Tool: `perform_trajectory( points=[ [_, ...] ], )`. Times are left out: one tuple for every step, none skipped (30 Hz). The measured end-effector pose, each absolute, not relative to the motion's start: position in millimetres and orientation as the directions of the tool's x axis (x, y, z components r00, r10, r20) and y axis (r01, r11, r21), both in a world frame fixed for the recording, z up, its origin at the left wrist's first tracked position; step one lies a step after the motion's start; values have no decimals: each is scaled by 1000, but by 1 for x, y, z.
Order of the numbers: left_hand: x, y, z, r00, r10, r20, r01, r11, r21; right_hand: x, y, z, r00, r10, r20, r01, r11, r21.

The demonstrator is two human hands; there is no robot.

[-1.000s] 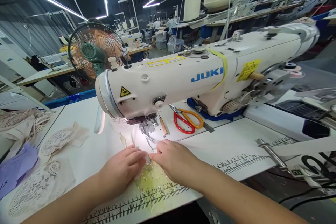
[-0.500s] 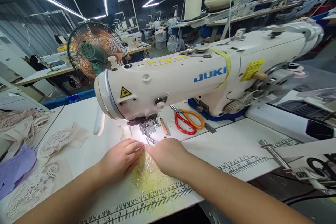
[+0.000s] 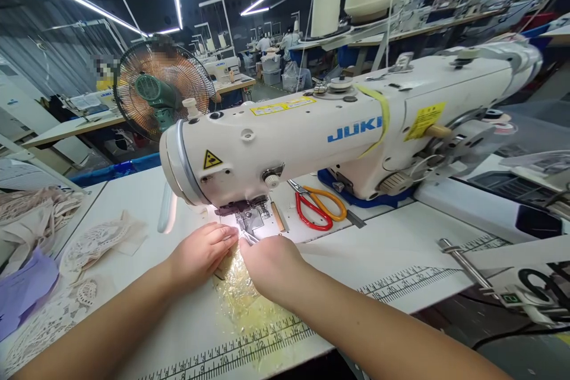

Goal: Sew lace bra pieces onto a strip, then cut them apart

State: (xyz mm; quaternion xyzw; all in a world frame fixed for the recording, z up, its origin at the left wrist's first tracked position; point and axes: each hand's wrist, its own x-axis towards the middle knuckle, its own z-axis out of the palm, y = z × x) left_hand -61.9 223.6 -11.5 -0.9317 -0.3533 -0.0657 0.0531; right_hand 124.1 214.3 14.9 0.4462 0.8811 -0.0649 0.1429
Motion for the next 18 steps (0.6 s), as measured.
perform_trajectory(
  points=[
    [-62, 225, -11, 734, 662, 150, 675, -736, -57, 124, 214, 14, -560, 771, -302, 808, 590, 9],
    [-63, 226, -11, 729, 669, 142, 681, -729, -62, 125, 213, 13, -560, 775, -292, 810, 587, 4],
    [-63, 227, -11, 726, 674, 135, 686, -725, -67, 125, 213, 12, -562, 778, -280, 811, 585, -1],
    [-64, 229, -11, 723, 678, 131, 689, -721, -74, 126, 212, 10, -565, 781, -266, 811, 585, -7],
    [-66, 231, -12, 720, 682, 127, 693, -716, -82, 126, 212, 9, -568, 783, -253, 811, 584, -14],
    [-67, 233, -13, 716, 686, 126, 697, -711, -92, 127, 212, 7, -572, 785, -239, 811, 585, -22],
    [-69, 236, -14, 714, 688, 125, 699, -707, -103, 127, 212, 6, -575, 786, -227, 811, 585, -31],
    [-71, 239, -14, 715, 687, 130, 699, -706, -115, 128, 212, 5, -579, 787, -214, 810, 585, -41],
    [-73, 242, -15, 717, 683, 139, 697, -705, -129, 128, 211, 4, -582, 788, -201, 810, 585, -52],
    [-75, 245, -15, 724, 673, 154, 690, -710, -140, 129, 210, 2, -586, 789, -185, 809, 585, -63],
    [-76, 247, -15, 732, 659, 173, 681, -716, -152, 130, 209, 0, -590, 791, -164, 807, 586, -74],
    [-77, 249, -14, 741, 642, 195, 670, -724, -164, 132, 206, -2, -594, 791, -145, 804, 588, -85],
    [-78, 251, -14, 749, 627, 213, 661, -730, -173, 134, 204, -6, -599, 792, -115, 801, 591, -96],
    [-79, 252, -13, 745, 624, 235, 665, -724, -186, 136, 201, -10, -606, 792, -72, 794, 598, -107],
    [-79, 253, -12, 738, 626, 252, 672, -714, -195, 139, 198, -15, -615, 789, -21, 785, 608, -119],
    [-81, 254, -12, 712, 652, 262, 701, -684, -203, 142, 196, -21, -622, 781, 54, 772, 623, -127],
    [-83, 256, -13, 662, 703, 257, 749, -626, -216, 145, 194, -26, -629, 768, 120, 757, 641, -130],
    [-86, 259, -14, 599, 756, 263, 800, -554, -231, 148, 193, -32, -632, 754, 178, 744, 655, -132]
  ],
)
